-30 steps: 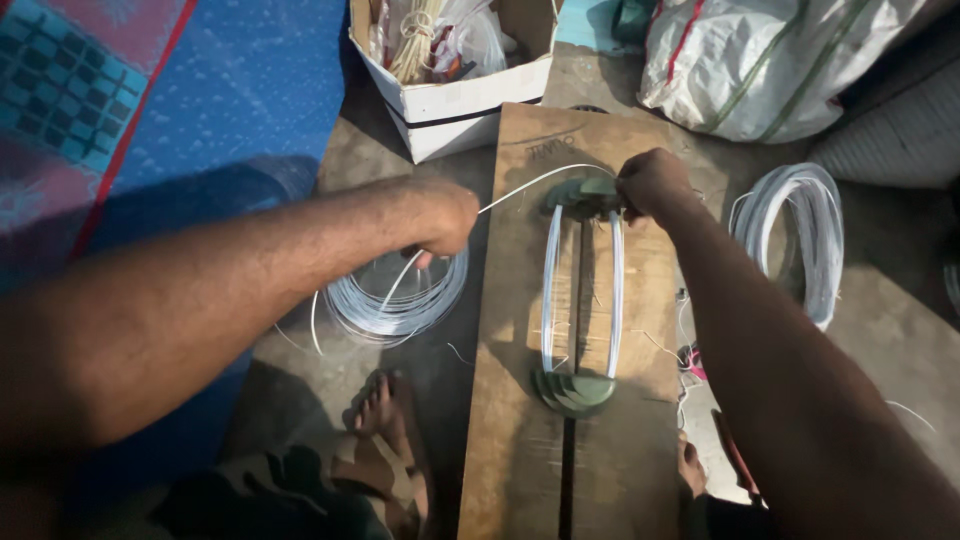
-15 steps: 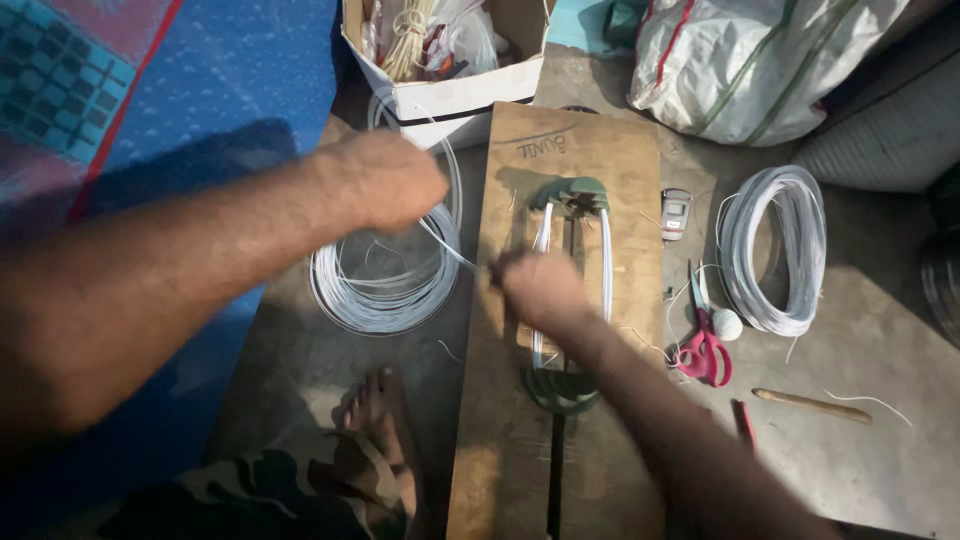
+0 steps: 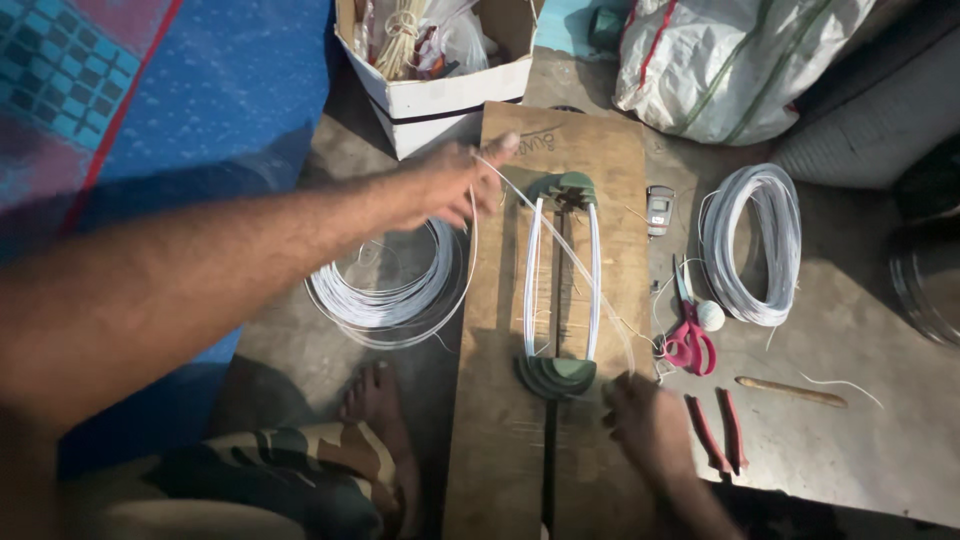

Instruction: The person sits on the floor and coils white wire by hand around a green wire-winding jig mounted on a wooden board, repeatedly wrapping loops of wire from a spool to build up a coil bundle.

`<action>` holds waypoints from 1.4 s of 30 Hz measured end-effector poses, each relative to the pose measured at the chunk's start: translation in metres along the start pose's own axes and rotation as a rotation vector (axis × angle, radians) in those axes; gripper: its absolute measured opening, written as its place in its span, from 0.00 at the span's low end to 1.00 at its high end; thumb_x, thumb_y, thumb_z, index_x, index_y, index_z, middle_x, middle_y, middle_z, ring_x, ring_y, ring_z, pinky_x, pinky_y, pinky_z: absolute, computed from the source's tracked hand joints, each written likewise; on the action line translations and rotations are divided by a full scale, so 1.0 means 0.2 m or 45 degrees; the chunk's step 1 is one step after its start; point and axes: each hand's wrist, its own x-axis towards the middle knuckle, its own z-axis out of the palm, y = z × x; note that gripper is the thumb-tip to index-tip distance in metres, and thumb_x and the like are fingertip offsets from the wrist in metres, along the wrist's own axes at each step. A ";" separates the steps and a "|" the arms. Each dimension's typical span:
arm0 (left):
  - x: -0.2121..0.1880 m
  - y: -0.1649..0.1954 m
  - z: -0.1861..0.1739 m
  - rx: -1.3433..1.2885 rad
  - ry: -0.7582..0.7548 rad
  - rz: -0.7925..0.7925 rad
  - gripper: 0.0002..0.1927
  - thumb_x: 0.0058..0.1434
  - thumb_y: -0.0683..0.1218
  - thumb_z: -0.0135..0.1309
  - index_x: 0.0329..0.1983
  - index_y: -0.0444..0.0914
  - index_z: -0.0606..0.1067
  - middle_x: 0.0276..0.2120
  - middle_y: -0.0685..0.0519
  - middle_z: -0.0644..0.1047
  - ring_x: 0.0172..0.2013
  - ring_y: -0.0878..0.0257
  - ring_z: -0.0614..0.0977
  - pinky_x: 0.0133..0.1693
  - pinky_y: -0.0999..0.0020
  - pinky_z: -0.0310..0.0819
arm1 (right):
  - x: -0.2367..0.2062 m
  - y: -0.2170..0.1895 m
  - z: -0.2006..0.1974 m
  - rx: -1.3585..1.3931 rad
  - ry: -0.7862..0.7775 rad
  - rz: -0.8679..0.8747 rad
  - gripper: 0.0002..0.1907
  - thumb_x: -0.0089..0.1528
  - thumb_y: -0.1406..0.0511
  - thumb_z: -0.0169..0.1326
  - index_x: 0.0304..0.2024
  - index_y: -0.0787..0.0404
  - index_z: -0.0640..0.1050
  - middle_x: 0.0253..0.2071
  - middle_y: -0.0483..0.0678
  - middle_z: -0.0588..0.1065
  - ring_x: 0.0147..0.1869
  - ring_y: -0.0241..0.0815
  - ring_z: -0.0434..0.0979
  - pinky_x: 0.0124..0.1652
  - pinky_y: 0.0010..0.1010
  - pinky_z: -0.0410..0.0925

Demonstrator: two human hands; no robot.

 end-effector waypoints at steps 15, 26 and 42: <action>-0.06 0.09 0.06 1.364 -0.065 -0.178 0.08 0.56 0.40 0.59 0.38 0.34 0.81 0.33 0.42 0.81 0.34 0.48 0.83 0.38 0.47 0.82 | 1.09 -0.68 -0.30 -0.339 0.103 -0.292 0.14 0.63 0.56 0.55 0.37 0.60 0.81 0.27 0.57 0.80 0.29 0.54 0.83 0.36 0.46 0.74; -0.25 0.33 -0.14 2.095 0.457 0.914 0.06 0.59 0.42 0.56 0.36 0.39 0.82 0.33 0.44 0.82 0.38 0.49 0.84 0.40 0.51 0.78 | 1.11 -1.19 0.04 -1.191 0.123 -0.931 0.13 0.58 0.56 0.61 0.35 0.57 0.84 0.35 0.57 0.80 0.39 0.58 0.82 0.36 0.50 0.73; 0.10 0.03 -0.14 -0.230 0.098 0.082 0.39 0.64 0.73 0.37 0.45 0.34 0.75 0.33 0.45 0.82 0.34 0.52 0.86 0.39 0.49 0.83 | -0.05 0.04 0.11 -0.620 -0.042 0.276 0.17 0.60 0.54 0.62 0.44 0.59 0.79 0.39 0.57 0.80 0.44 0.58 0.80 0.43 0.47 0.73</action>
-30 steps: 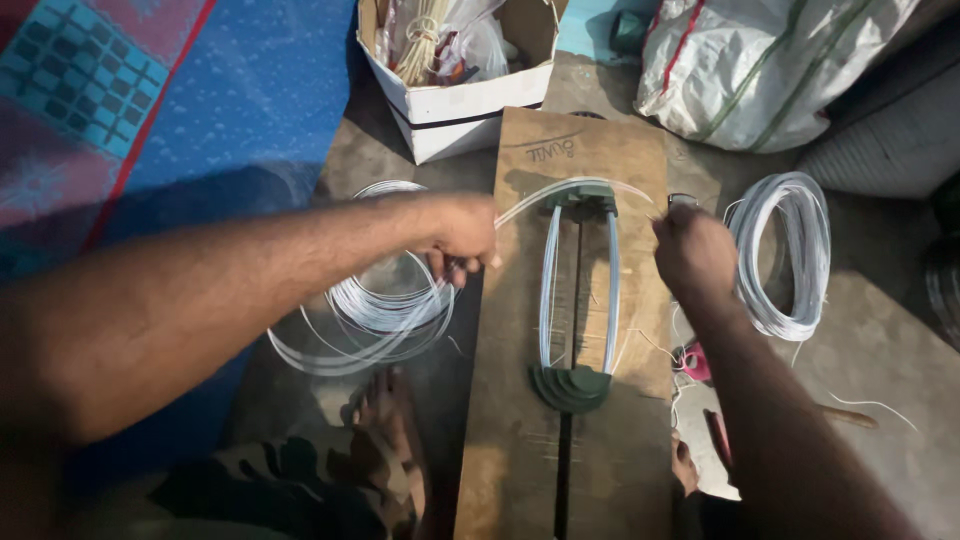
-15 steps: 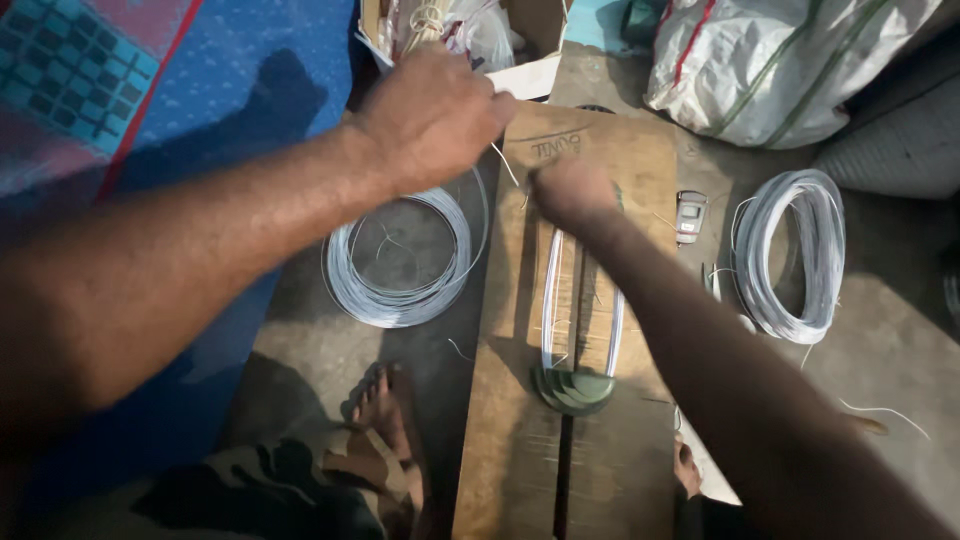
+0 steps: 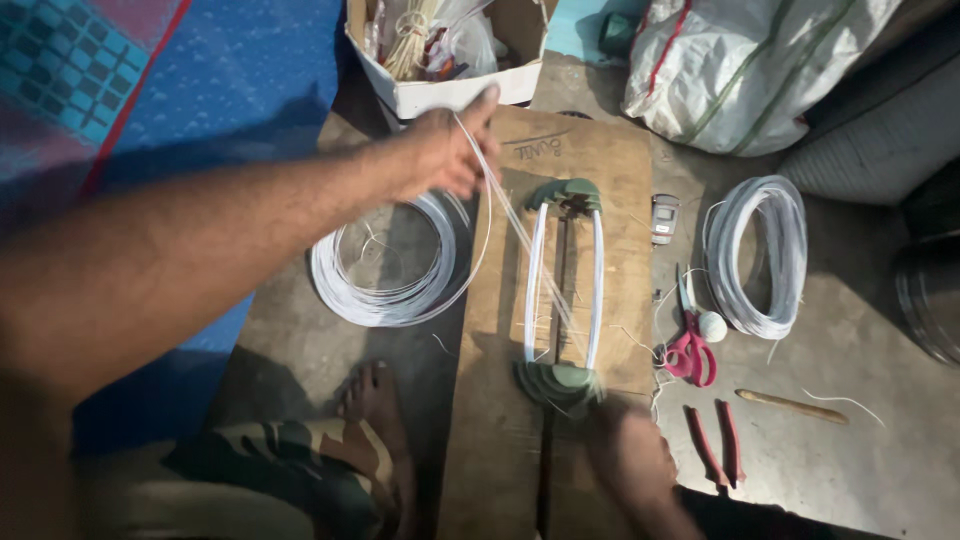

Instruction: The person sits on the floor and coils white wire by hand around a green wire-winding jig mounted on a wooden board, repeatedly wrapping loops of wire from a spool to build up a coil bundle.

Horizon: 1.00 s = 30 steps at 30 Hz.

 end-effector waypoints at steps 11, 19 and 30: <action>-0.20 -0.04 0.22 0.787 -0.434 -0.510 0.10 0.61 0.44 0.58 0.43 0.35 0.75 0.25 0.48 0.74 0.24 0.52 0.83 0.27 0.47 0.82 | 0.78 -0.31 -0.58 0.173 0.788 -0.588 0.15 0.65 0.57 0.59 0.38 0.63 0.82 0.35 0.63 0.79 0.41 0.66 0.79 0.40 0.53 0.71; -0.33 0.31 0.16 2.016 -0.119 0.175 0.14 0.53 0.37 0.57 0.44 0.38 0.81 0.37 0.41 0.81 0.39 0.43 0.83 0.40 0.49 0.80 | 1.06 -0.95 -0.90 0.333 0.006 -0.623 0.09 0.60 0.63 0.62 0.38 0.63 0.84 0.29 0.55 0.80 0.28 0.50 0.82 0.33 0.42 0.76; -0.39 0.30 0.05 1.989 0.150 1.145 0.04 0.56 0.43 0.58 0.33 0.39 0.79 0.28 0.45 0.81 0.33 0.46 0.83 0.35 0.48 0.76 | 0.61 -1.03 -0.52 -0.492 0.479 -1.399 0.06 0.62 0.60 0.55 0.36 0.52 0.82 0.28 0.53 0.79 0.34 0.56 0.81 0.33 0.48 0.72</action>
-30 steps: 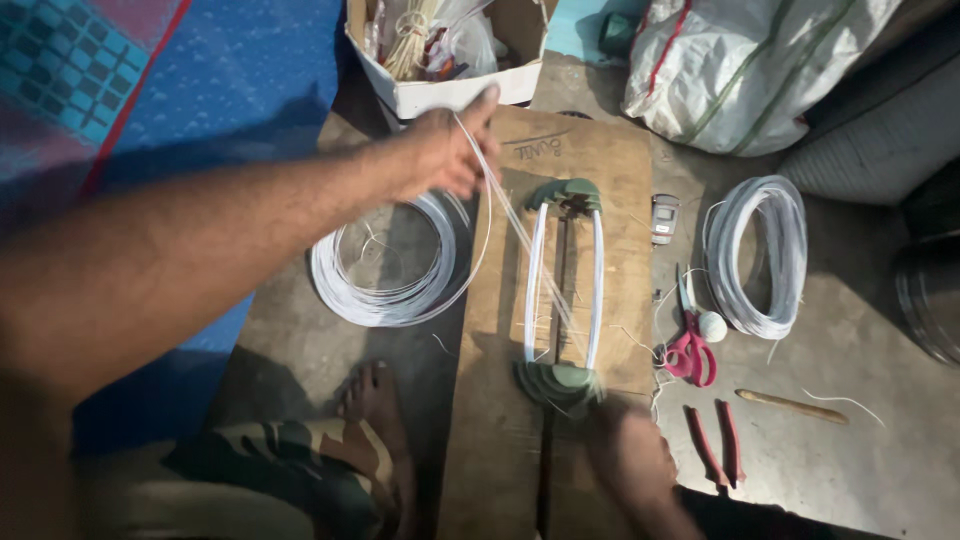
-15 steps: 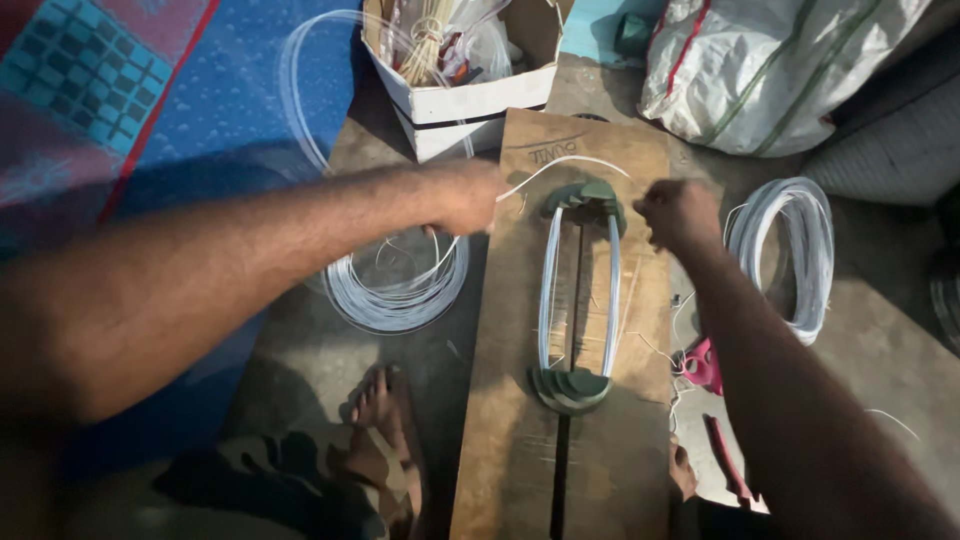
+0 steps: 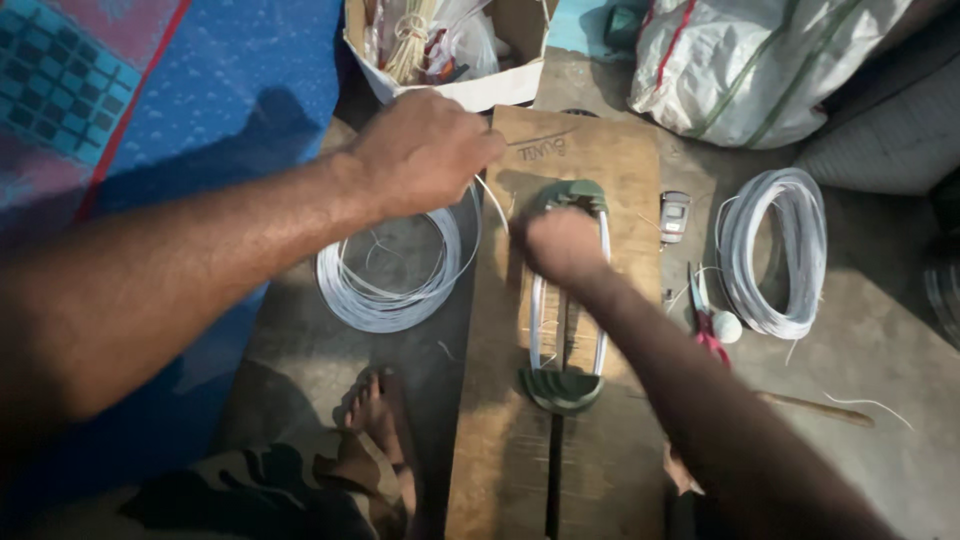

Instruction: The person sits on the floor and coils white wire by hand around a green wire-winding jig mounted on a wooden board, repeatedly wrapping loops of wire from a spool to build up a coil bundle.

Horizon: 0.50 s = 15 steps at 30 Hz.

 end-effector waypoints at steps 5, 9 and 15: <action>-0.02 -0.06 0.17 -0.367 0.638 -0.008 0.11 0.70 0.50 0.55 0.42 0.36 0.77 0.37 0.47 0.79 0.39 0.48 0.81 0.44 0.54 0.76 | -0.70 -0.45 0.11 0.305 -0.408 0.007 0.08 0.58 0.63 0.57 0.36 0.59 0.80 0.35 0.55 0.78 0.37 0.53 0.81 0.38 0.45 0.73; 0.06 -0.06 0.36 -1.121 0.298 -0.600 0.25 0.71 0.61 0.51 0.42 0.33 0.77 0.32 0.46 0.79 0.32 0.54 0.81 0.38 0.54 0.75 | -1.09 -0.62 0.14 0.685 0.306 0.037 0.13 0.51 0.65 0.56 0.39 0.59 0.78 0.38 0.57 0.79 0.43 0.62 0.81 0.41 0.46 0.74; 0.05 0.01 0.51 -2.042 -0.515 -1.160 0.37 0.66 0.72 0.39 0.46 0.33 0.73 0.27 0.46 0.81 0.33 0.54 0.86 0.36 0.56 0.81 | -1.17 -0.25 0.23 0.748 -0.301 1.260 0.12 0.62 0.57 0.55 0.35 0.59 0.80 0.32 0.58 0.80 0.40 0.61 0.82 0.40 0.49 0.72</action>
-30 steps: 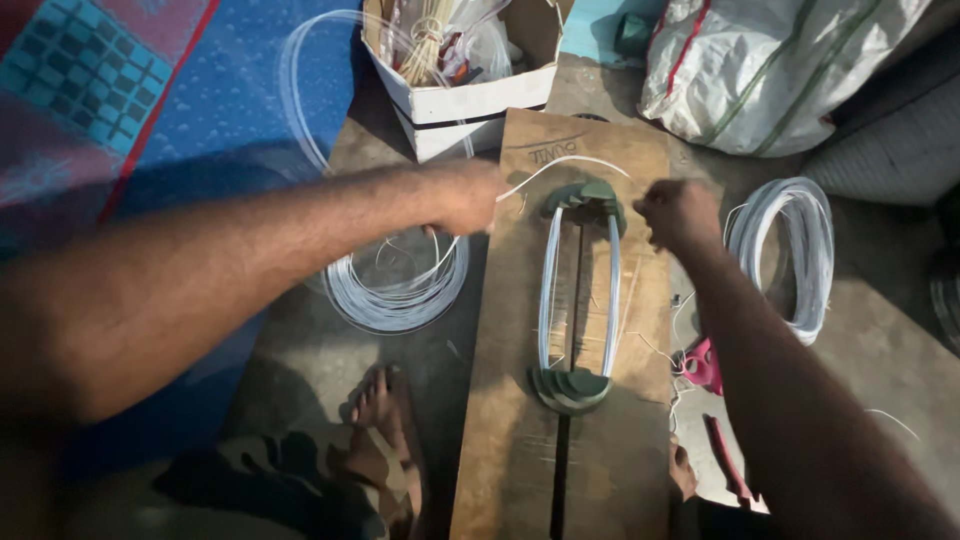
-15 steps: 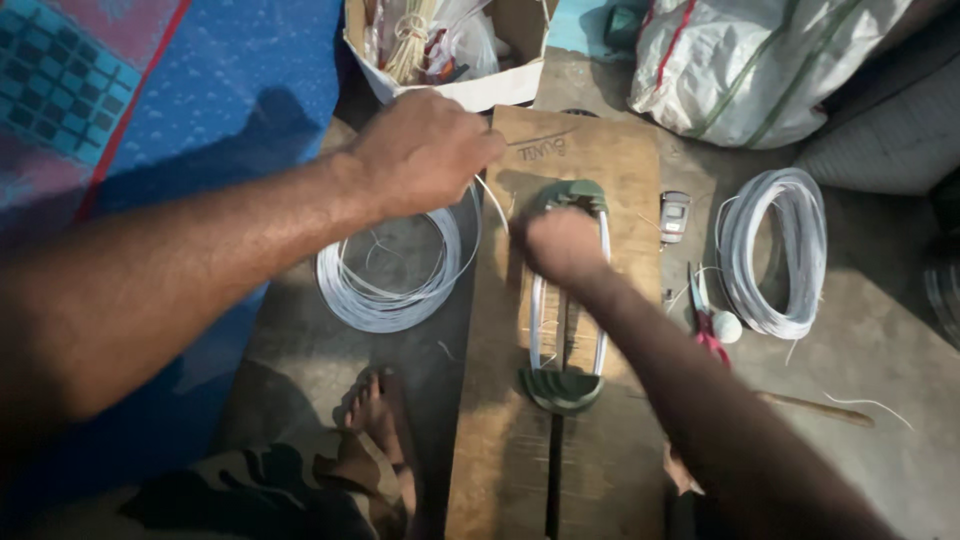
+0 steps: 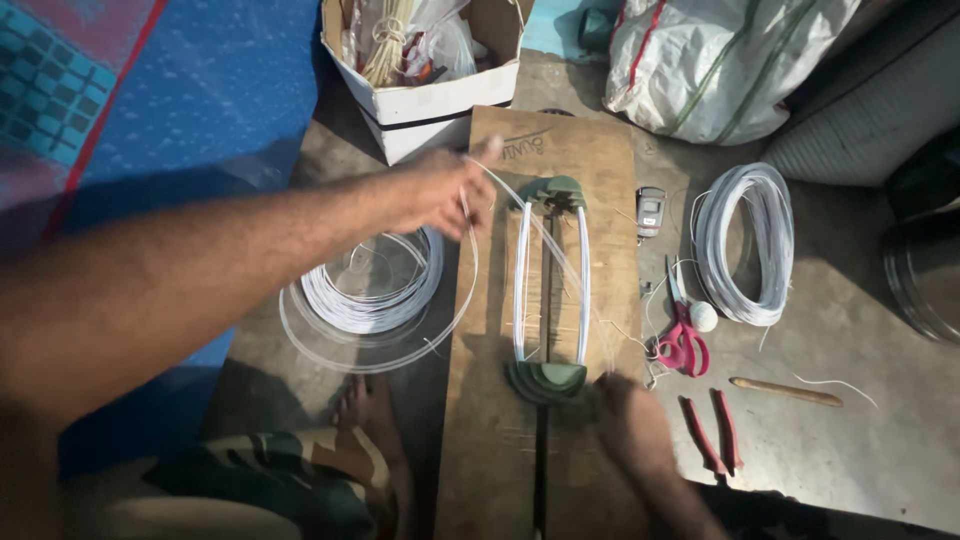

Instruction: The person sits on the floor and coils white wire by hand around a green wire-winding jig mounted on a wooden board, repeatedly wrapping loops of wire from a spool to build up a coil bundle.

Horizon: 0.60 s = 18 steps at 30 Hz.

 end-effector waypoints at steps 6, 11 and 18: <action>-0.07 -0.07 0.10 0.568 -0.259 -0.384 0.23 0.61 0.56 0.59 0.44 0.31 0.78 0.27 0.44 0.78 0.26 0.49 0.84 0.29 0.47 0.82 | 0.47 -0.04 -0.25 -0.180 0.642 -0.444 0.14 0.64 0.58 0.56 0.31 0.63 0.80 0.29 0.62 0.77 0.36 0.66 0.79 0.36 0.54 0.71; -0.17 0.11 0.09 1.625 0.082 0.096 0.10 0.55 0.43 0.59 0.40 0.35 0.81 0.37 0.39 0.83 0.34 0.47 0.84 0.35 0.49 0.81 | 0.80 -0.36 -0.50 -0.104 0.589 -0.513 0.13 0.61 0.58 0.58 0.37 0.61 0.82 0.35 0.62 0.79 0.40 0.67 0.78 0.39 0.56 0.70; -0.27 0.31 0.05 2.154 0.618 0.794 0.08 0.55 0.41 0.55 0.33 0.36 0.83 0.31 0.41 0.82 0.34 0.46 0.85 0.34 0.51 0.80 | 1.18 -0.89 -0.64 -0.258 0.093 -0.564 0.11 0.59 0.61 0.61 0.33 0.64 0.83 0.30 0.52 0.80 0.33 0.51 0.82 0.38 0.47 0.75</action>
